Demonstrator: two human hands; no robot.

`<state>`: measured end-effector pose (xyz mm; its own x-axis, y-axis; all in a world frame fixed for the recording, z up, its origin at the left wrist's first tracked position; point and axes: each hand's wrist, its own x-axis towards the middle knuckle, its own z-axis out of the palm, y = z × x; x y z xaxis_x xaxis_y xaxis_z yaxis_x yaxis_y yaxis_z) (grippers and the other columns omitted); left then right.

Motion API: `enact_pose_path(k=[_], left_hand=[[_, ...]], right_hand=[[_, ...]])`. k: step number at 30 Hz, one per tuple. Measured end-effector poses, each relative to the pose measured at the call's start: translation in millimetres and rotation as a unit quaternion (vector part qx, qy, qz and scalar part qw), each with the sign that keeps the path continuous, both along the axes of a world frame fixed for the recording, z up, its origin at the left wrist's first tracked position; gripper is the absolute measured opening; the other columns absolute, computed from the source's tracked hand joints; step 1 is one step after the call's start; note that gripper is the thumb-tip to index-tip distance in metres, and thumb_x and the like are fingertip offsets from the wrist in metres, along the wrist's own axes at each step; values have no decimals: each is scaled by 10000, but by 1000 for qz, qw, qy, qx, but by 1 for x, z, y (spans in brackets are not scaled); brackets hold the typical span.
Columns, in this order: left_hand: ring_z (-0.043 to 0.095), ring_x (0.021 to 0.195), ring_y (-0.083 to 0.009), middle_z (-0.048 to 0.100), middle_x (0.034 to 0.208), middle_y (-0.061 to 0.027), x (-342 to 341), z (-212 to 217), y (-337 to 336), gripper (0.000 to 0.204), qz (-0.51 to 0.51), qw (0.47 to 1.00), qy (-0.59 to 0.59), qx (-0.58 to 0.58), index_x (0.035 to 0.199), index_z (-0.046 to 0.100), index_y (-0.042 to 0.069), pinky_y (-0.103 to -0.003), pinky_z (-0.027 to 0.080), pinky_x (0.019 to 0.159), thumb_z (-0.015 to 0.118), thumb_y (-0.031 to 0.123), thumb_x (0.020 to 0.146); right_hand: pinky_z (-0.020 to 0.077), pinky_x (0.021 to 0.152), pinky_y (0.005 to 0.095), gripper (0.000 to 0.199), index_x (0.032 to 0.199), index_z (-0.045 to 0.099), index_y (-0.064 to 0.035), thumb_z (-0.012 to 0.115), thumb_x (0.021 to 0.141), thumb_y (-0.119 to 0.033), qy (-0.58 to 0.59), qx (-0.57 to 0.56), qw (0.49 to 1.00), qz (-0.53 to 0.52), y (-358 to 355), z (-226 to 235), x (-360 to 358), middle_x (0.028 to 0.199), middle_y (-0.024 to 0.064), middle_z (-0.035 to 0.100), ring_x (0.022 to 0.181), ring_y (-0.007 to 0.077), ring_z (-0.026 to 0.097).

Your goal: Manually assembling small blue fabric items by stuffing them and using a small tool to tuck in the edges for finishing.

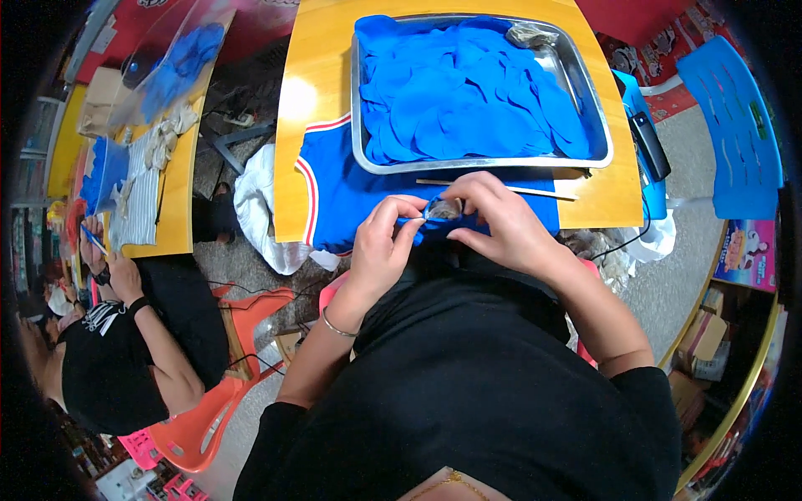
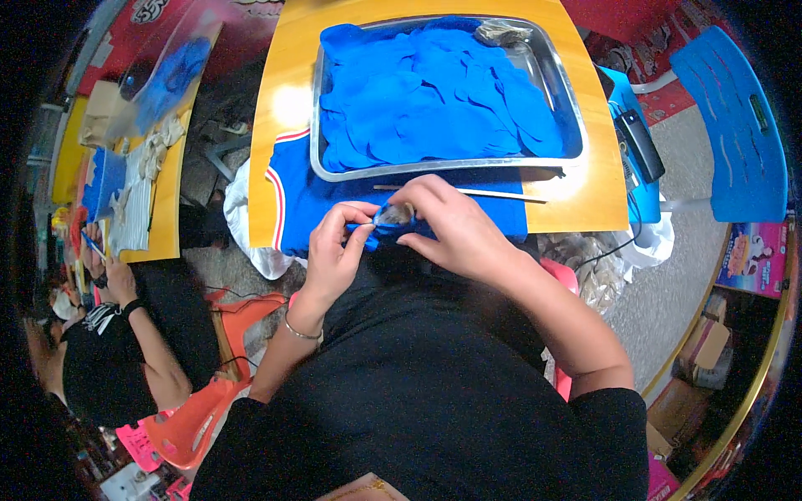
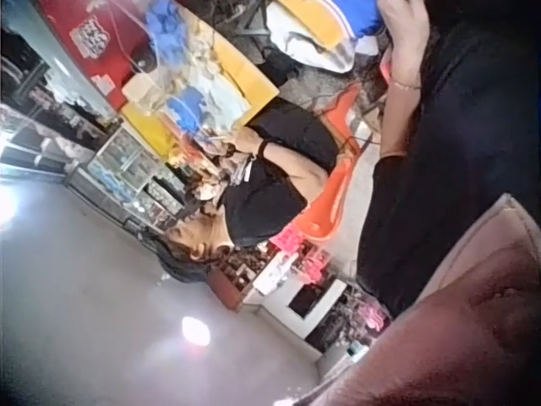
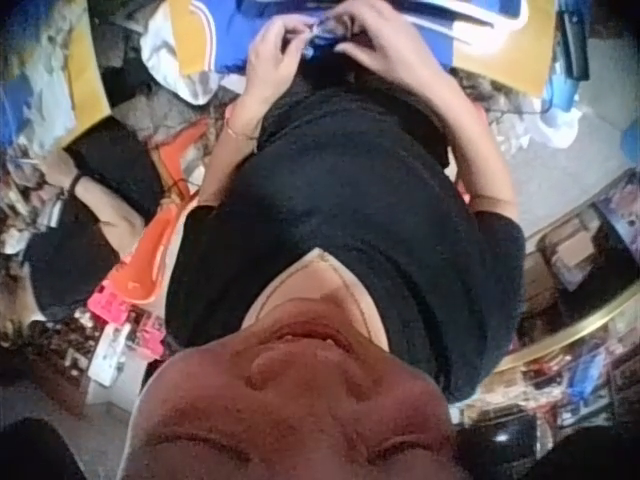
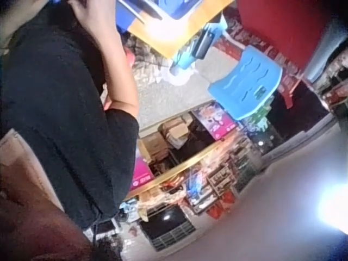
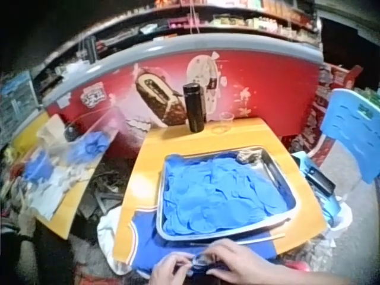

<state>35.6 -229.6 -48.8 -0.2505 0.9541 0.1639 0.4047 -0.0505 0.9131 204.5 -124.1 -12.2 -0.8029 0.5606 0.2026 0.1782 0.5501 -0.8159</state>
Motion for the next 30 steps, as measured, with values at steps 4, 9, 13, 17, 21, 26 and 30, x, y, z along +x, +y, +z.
enact_pose_path(k=[4, 9, 13, 17, 21, 26, 30], left_hand=[[595, 774, -228, 618, 940, -102, 0, -2, 3, 94, -27, 998, -48, -7, 879, 523, 3, -290, 469, 618, 589, -1, 811], [579, 800, -245, 609, 928, -78, -7, 1, 10, 173, -87, 954, 216, 186, 887, 567, 33, -320, 478, 660, 653, 47, 737], [567, 814, -232, 594, 914, -59, -12, 2, 10, 231, -144, 927, 293, 185, 889, 590, 63, -328, 462, 671, 685, 114, 684], [547, 841, -230, 579, 869, -56, -11, 13, 13, 217, -186, 904, 367, 120, 857, 591, 68, -341, 437, 694, 687, 193, 708], [529, 836, -234, 538, 851, -52, -14, 20, 20, 234, -242, 871, 417, 90, 846, 566, 78, -344, 417, 700, 662, 254, 726], [523, 805, -238, 526, 808, -57, -19, 22, 26, 250, -301, 874, 369, 99, 840, 562, 81, -349, 406, 673, 661, 279, 723], [513, 778, -239, 517, 780, -56, -16, 24, 29, 233, -277, 877, 387, 69, 798, 559, 85, -348, 398, 657, 662, 280, 724]], right_hand=[[484, 673, 332, 404, 1006, 521, -44, 723, 657, -33, -46, 107, 993, 6, 5, -14, 5, 972, 106, 554, 783, 252, 554], [470, 652, 338, 422, 1006, 517, -57, 734, 644, -55, -81, 106, 991, -3, 3, -10, 3, 906, 95, 561, 769, 247, 557], [460, 627, 346, 419, 992, 518, -68, 739, 636, -72, -82, 120, 989, -9, 1, -11, 4, 874, 92, 563, 746, 248, 556], [458, 661, 385, 419, 970, 500, -65, 738, 626, -94, -83, 140, 987, -12, 0, -15, 4, 861, 86, 579, 803, 280, 563], [455, 639, 367, 405, 948, 505, -71, 740, 619, -92, -69, 151, 986, -19, 0, -17, 3, 827, 79, 578, 756, 270, 571], [457, 629, 352, 373, 912, 513, -80, 739, 616, -93, -69, 177, 981, -22, -2, -19, 4, 795, 73, 578, 721, 261, 579], [452, 620, 356, 354, 891, 514, -86, 739, 617, -101, -61, 193, 979, -31, -6, -20, 3, 761, 70, 567, 703, 258, 574]])
